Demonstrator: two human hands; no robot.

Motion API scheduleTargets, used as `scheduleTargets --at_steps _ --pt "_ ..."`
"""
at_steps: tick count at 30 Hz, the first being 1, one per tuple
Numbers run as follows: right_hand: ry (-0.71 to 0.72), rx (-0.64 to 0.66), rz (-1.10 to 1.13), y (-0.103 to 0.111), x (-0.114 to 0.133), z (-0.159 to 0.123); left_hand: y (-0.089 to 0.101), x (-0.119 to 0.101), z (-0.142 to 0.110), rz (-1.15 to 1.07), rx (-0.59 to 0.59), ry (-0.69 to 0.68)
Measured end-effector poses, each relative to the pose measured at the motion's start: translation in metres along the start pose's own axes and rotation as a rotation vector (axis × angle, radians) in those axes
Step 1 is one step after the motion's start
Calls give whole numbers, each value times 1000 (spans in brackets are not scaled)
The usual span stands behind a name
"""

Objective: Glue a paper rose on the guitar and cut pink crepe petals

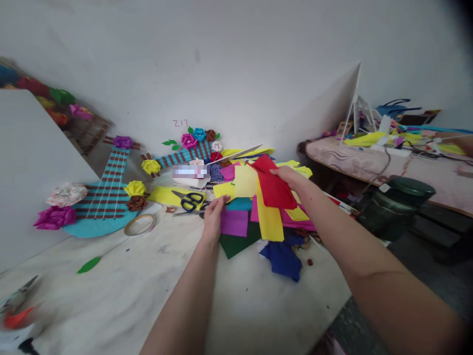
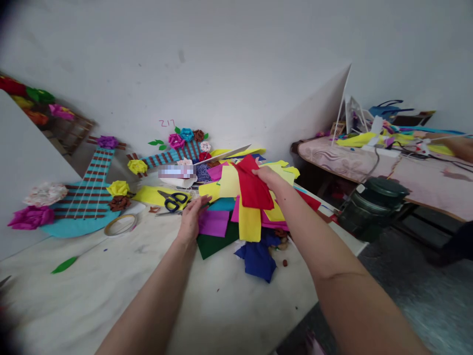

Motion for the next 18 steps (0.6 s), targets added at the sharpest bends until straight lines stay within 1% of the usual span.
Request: scheduleTargets --at_steps 2,3,4,5,7,9,10,12,13,15,17,18 --pt "57 33 -495 -2 -19 -6 2 6 3 11 -8 -8" --pt "84 20 -701 -5 -26 -10 3 9 4 5 -6 -1" --pt "131 -1 -840 -8 -31 -14 3 11 5 -3 -2 12" --pt "171 14 -926 -12 -35 -16 3 13 6 -10 1 27" --pt "201 67 -1001 -18 -37 -18 3 13 6 -36 -3 45" --pt "234 114 -1024 -22 -33 -16 2 10 6 -79 -41 40" --pt "278 126 -1039 -24 -28 -14 3 8 5 -101 -75 29" --pt "429 176 -1077 -32 -17 -10 4 5 6 -125 -139 4" --pt "510 231 -1096 -38 -12 -8 5 3 6 -124 -165 -4" --pt "628 394 -1129 -54 -6 -6 7 3 6 -112 -197 -4" --pt "662 550 -1181 -72 -5 -6 8 5 6 -106 -212 11" --pt "663 597 -1218 -80 -6 -6 8 6 6 -107 -213 17"
Point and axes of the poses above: each hand's wrist, its own z-axis towards the middle knuckle, its own y-axis out of the back of the hand, x = y × z, the point moved 2 cm from there along z, towards the middle knuckle, and after that the axes turned 13 degrees about y, right-handed, at the moved point
